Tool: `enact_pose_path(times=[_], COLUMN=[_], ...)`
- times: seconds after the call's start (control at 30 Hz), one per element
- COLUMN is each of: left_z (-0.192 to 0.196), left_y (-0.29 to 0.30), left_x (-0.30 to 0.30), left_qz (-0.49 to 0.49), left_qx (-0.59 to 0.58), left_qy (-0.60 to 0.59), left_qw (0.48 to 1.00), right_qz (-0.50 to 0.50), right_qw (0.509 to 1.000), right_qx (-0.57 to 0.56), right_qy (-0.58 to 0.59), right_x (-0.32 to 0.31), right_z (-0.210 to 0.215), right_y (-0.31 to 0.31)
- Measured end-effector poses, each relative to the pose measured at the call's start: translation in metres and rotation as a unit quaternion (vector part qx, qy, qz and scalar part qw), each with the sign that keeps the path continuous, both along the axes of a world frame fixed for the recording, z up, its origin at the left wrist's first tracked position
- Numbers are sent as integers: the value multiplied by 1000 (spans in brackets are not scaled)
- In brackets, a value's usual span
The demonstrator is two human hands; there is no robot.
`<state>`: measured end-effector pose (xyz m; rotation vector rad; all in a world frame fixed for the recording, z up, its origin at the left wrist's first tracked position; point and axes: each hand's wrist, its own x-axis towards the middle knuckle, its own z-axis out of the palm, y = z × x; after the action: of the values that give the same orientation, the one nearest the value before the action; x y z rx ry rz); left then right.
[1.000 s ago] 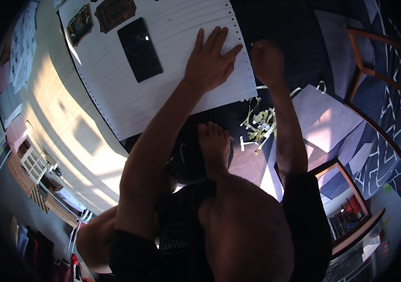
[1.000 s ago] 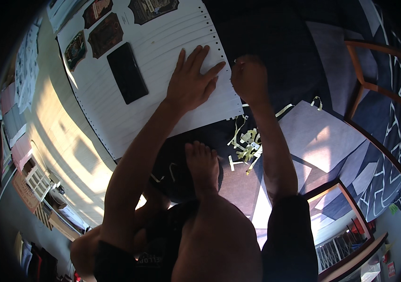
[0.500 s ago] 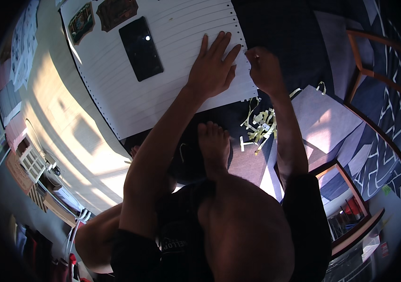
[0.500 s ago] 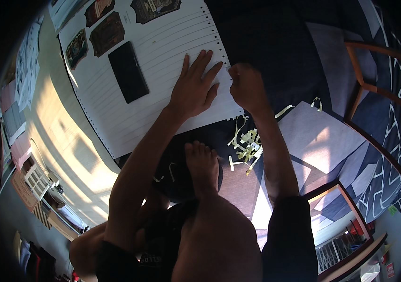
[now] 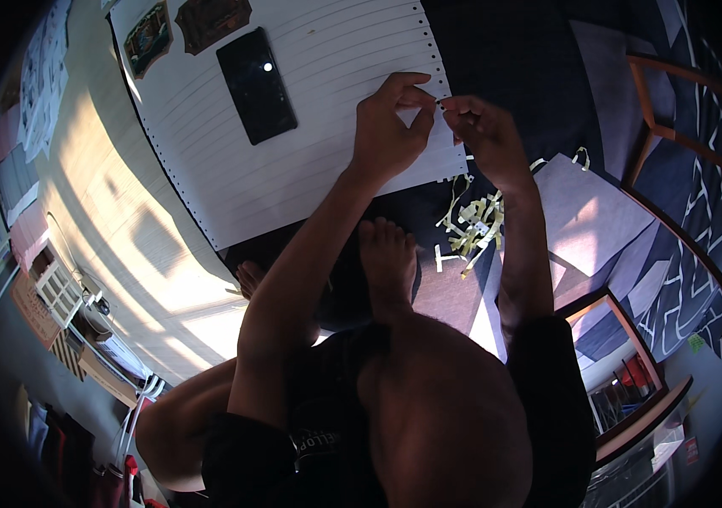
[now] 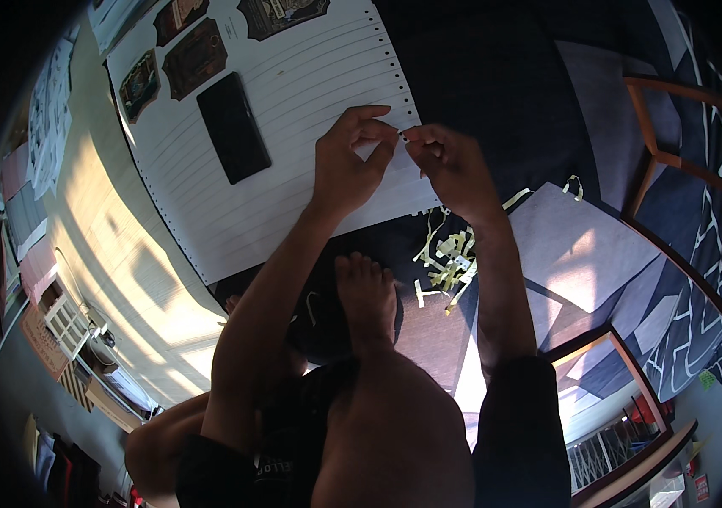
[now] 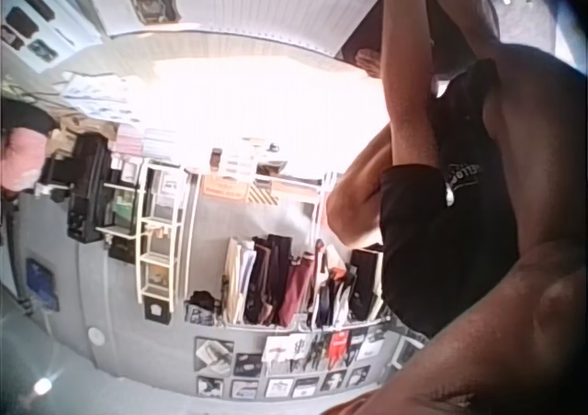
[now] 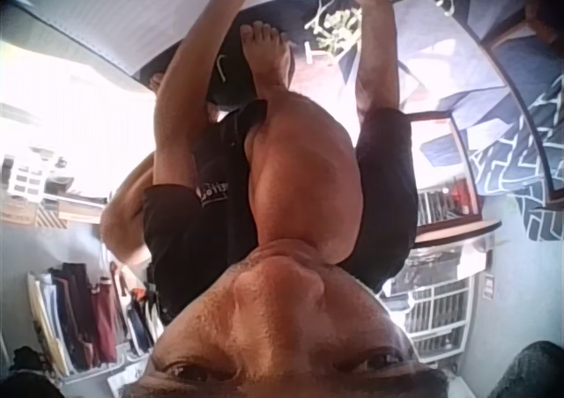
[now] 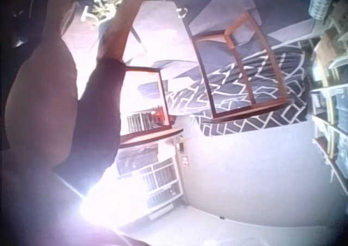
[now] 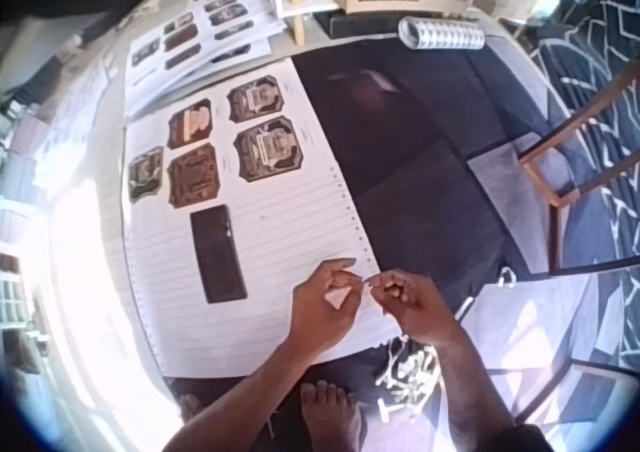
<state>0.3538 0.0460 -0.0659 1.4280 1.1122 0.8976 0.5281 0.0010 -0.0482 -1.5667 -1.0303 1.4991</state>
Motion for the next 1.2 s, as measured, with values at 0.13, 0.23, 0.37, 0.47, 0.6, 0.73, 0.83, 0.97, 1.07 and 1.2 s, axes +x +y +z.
enact_pose_path(times=[0.13,0.23,0.37,0.47,0.6,0.73,0.83,0.97,1.07,1.2], left_z=[4,5,4,2,2,2,7,4,-5,-14], left_y=[-2,-6,-8,-7,-7,-8,-9,-9,-10,-12], left_x=[1,1,-1,-3,-3,-2,-2,-2,-6,-4], left_qz=[7,16,25,27,25,23,7,-19,-75,-94], left_qx=[47,72,59,48,31,21,31,175,217,249], left_qy=[28,38,17,0,-4,-8,23,174,237,289], left_qw=[998,997,998,998,999,999,999,969,944,920], right_qz=[-15,-24,-34,-46,-45,-56,-56,-57,-28,-16], right_qw=[1000,1000,999,999,999,996,995,980,963,964], right_qx=[1,-4,-2,3,12,23,33,111,123,83], right_qy=[1,-5,2,6,-27,-58,-71,-158,-237,-253], right_x=[-4,-8,-8,-9,-8,-13,-12,0,9,9], right_z=[0,1,-1,3,-3,0,-1,-21,-30,-35], right_y=[-2,-3,-4,-6,-8,-8,-9,-10,-4,1])
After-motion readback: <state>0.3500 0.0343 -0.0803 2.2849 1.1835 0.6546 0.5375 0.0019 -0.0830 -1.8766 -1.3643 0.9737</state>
